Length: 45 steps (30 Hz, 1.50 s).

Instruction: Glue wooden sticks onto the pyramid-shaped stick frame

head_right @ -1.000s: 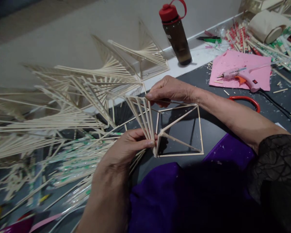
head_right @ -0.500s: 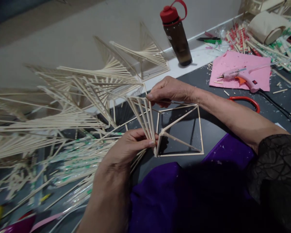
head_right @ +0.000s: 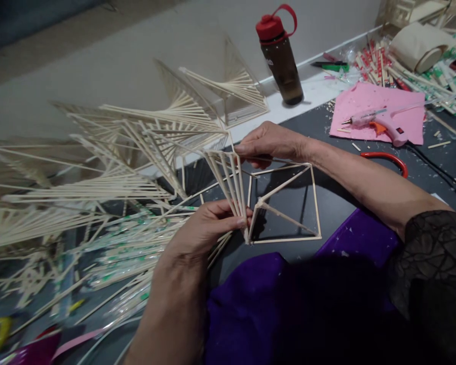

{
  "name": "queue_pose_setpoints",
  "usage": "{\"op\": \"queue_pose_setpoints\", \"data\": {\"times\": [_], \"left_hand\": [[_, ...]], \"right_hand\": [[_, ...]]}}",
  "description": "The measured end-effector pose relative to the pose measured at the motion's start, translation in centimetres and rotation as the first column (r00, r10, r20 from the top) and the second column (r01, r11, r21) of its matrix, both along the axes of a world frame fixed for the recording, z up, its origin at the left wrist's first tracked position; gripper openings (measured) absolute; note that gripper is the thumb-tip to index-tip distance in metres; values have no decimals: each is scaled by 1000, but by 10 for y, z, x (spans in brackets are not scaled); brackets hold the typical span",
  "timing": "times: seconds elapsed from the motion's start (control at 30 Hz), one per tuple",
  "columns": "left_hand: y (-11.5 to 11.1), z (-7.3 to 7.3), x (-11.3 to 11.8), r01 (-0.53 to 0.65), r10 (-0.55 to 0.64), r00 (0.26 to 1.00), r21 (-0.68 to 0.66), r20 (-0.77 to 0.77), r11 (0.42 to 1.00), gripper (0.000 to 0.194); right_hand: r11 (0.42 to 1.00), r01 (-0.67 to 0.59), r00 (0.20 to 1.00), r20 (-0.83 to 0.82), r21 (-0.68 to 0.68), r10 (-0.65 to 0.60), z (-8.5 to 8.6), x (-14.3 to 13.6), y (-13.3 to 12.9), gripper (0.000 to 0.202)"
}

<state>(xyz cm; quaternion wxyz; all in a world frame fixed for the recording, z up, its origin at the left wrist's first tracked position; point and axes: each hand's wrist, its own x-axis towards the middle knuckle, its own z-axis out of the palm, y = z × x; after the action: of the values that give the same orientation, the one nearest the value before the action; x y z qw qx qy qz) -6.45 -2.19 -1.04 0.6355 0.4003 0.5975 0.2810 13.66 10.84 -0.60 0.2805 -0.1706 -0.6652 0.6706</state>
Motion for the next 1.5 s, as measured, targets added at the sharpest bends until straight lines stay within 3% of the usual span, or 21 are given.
{"op": "queue_pose_setpoints", "data": {"times": [0.27,0.6,0.87,1.23,1.5], "left_hand": [[-1,-2,-1,13,-13,1000,26,-9,1000,27],[0,0,1,19,-17,999,40,-37,999,28],[0,0,5,-26,25,1000,30,17,999,29],[3,-4,-2,155,-164,980,83,114,984,26],[2,-7,4,199,-215,964,112,157,974,18]], "right_hand": [[994,21,999,34,-110,-17,3,0,-4,28],[999,-44,998,-41,7,44,-4,0,3,26],[999,-3,1000,-23,54,5,0,-2,-2,29],[992,118,983,138,54,-125,4,2,-4,35],[985,161,975,144,56,-168,10,4,-10,39]]}}
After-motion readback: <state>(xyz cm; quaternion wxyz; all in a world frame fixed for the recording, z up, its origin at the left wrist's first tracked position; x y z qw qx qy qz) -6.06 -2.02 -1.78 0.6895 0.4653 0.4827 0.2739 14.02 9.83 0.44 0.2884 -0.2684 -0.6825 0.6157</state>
